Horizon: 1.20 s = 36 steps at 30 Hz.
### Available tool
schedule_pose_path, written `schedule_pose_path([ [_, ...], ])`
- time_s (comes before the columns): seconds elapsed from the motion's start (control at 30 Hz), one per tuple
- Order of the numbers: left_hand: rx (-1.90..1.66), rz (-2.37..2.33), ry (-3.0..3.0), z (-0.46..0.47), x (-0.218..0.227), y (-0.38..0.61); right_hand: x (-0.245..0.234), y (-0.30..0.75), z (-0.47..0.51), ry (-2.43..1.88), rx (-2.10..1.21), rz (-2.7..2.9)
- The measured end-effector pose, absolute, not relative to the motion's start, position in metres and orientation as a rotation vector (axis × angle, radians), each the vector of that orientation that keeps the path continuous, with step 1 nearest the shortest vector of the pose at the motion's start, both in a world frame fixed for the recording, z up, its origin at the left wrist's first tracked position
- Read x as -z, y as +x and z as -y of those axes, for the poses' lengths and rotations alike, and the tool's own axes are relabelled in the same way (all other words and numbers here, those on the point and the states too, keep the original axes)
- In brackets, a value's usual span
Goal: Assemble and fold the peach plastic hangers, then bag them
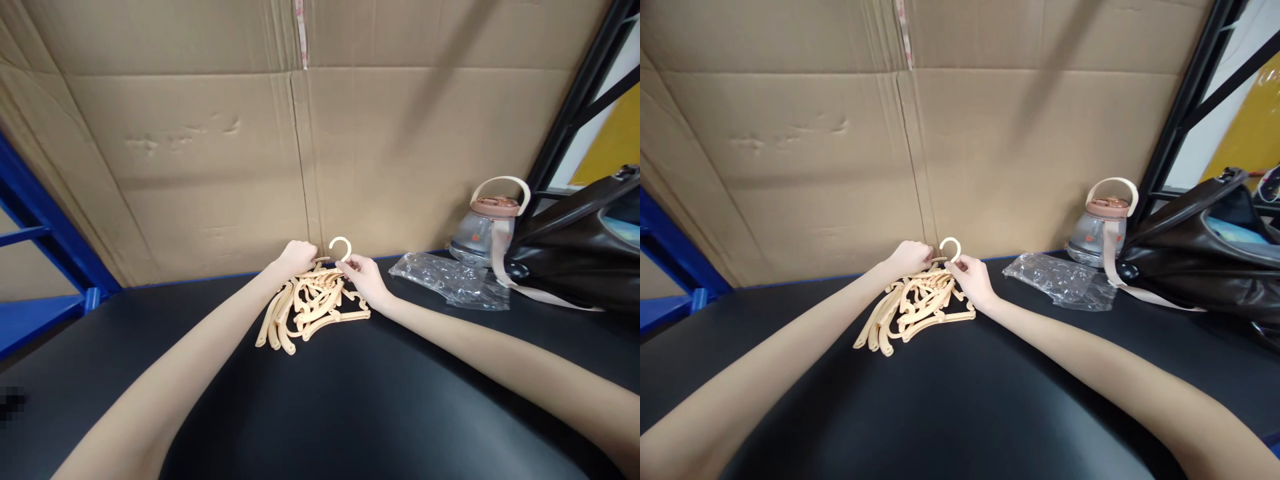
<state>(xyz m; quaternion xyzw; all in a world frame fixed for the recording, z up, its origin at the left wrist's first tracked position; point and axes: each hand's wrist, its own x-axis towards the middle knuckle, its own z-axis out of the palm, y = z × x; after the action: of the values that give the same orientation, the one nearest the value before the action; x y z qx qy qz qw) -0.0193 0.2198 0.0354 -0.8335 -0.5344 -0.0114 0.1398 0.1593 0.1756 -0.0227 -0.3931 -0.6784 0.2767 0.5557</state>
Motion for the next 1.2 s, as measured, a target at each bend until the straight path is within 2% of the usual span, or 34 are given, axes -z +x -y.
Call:
schedule_pose_path([
  [0.17, 0.091, 1.520, -2.369, -0.218, -0.039, -0.021, 0.023, 0.160, -0.176, -0.932, -0.661, 1.607],
  [0.43, 0.256, 1.396, -2.227, -0.181, -0.070, -0.029, 0.025, 0.160, -0.179, -0.932, -0.690, 1.562],
  [0.73, 0.169, 1.181, -2.344, -0.106, -0.038, -0.031, 0.027, 0.160, -0.180, -0.940, -0.675, 1.563],
  [0.97, 0.254, 1.258, -2.448, -0.087, -0.042, -0.040, 0.027, 0.160, -0.179, -0.947, -0.647, 1.579],
  [1.1, 0.499, 1.351, -2.698, -0.045, -0.052, -0.023, 0.025, 0.160, -0.177, -0.960, -0.626, 1.582],
  [1.2, 0.626, 0.981, -3.015, 0.010, -0.059, -0.002, 0.023, 0.161, -0.175, -0.973, -0.604, 1.596],
])
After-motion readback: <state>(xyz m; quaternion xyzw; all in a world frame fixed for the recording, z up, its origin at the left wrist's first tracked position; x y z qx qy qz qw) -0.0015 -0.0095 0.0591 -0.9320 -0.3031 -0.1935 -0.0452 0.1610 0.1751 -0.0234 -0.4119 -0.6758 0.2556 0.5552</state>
